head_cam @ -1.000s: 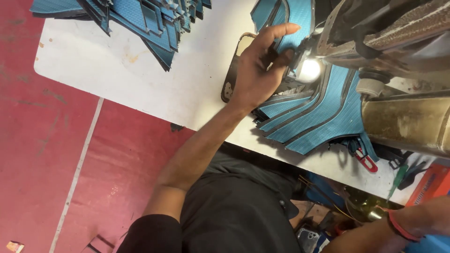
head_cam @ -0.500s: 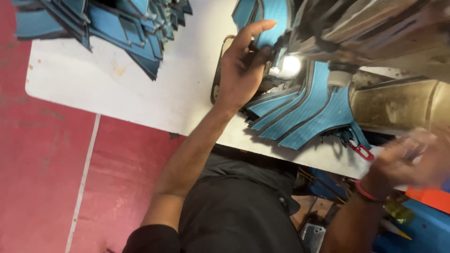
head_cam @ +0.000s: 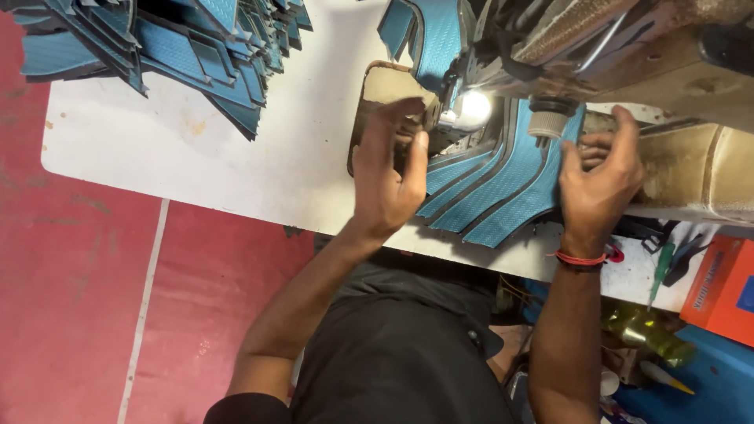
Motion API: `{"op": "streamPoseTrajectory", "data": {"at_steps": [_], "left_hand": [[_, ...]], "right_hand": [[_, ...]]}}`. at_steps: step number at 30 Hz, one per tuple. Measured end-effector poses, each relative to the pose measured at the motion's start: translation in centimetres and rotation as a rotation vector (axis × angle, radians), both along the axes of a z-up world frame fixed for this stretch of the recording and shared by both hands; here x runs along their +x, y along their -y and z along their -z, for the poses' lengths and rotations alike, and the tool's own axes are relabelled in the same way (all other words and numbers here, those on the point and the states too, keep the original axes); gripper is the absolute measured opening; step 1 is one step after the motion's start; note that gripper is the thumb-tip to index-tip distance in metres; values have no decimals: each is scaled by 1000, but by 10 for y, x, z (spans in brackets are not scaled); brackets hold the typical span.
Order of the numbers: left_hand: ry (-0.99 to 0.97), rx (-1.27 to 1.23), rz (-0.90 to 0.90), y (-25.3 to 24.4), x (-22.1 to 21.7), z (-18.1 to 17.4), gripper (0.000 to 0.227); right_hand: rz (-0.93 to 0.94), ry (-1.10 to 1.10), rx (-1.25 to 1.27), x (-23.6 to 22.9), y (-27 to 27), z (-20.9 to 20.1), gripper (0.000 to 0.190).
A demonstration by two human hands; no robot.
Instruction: Operator stitches together blue leather components of a shoe upper using an industrial sewing machine.
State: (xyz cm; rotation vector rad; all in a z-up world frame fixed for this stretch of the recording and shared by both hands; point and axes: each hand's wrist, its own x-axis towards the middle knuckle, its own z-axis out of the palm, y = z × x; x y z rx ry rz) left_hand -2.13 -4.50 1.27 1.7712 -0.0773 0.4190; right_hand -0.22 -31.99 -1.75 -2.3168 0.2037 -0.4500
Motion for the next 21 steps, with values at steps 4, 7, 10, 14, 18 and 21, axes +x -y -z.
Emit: {"op": "streamPoseTrajectory", "data": {"at_steps": [4,7,10,14,18,21], "left_hand": [[81,43,68,7,-9,-1,36],[72,34,84,6,-13,-4,36],[84,65,83,3,-17,-6,36],[132,132,65,1,-26,-16,32],[133,142,87,8,-31,-21,28],[140,137,113,11,-33,-18,27]], "right_hand": [[-143,38,-332,0,23,33,61],[-141,66,-353,2,22,30,66],[-39,73,-291,1,27,38,79],[44,161,-217,-10,25,32,95],[11,173,-260,-20,17,17,100],[33,178,-135,-14,19,21,92]]}}
